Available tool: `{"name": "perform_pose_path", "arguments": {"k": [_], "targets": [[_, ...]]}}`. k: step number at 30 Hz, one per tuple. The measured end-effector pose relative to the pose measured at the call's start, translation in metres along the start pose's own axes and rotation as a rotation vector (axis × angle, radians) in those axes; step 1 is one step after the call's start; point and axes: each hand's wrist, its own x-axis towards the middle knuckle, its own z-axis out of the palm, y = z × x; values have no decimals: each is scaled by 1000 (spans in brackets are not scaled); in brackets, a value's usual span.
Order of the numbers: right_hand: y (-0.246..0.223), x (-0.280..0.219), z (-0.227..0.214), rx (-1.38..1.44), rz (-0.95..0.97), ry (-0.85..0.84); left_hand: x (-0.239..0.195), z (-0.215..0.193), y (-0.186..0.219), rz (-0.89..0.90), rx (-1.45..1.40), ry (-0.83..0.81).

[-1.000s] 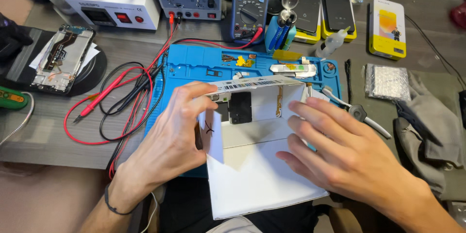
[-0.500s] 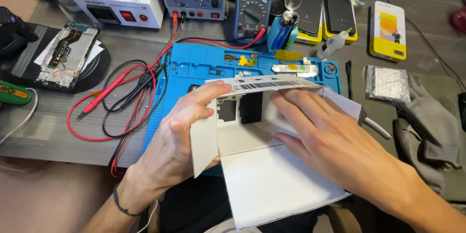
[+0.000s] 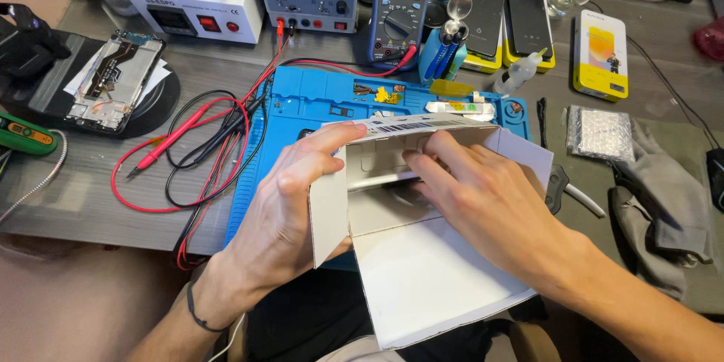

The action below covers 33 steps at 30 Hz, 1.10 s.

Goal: The person works on two disassembled smartphones on a blue anti-static mat, using tweezers to handle small internal components. They open a white box to retrieve a new phone back cover, place it on the mat, and then use a white cloth to wipe the interior of one of the phone chassis.

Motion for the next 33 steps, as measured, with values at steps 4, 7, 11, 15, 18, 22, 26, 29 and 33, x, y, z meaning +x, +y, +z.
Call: {"name": "perform_pose_path", "arguments": {"k": [4,7,11,15,18,22,26,29,33], "targets": [[8,-2,1,-73,10,-158,1,1,3,20,11,-4],[10,-7,-8,-104,-39,-127,2,-3,0,6,-10,2],[9,-16,-47,171,21,183,0,-9,-4,-25,9,5],[32,-42,-51,684,553,527,0,-11,-5,-27,31,12],[106,-66,-18,625,704,701,-5,-13,-5,-63,-5,43],[98,-25,-32,820,560,599,-13,-18,-1,-84,-12,90],[116,-25,7,1232,851,344,-23,-27,1,-73,99,67],[114,-31,28,1283,896,253,-35,-41,2,-83,75,71],[97,-26,36,1168,941,62,-48,-66,8,-158,-101,226]]}}
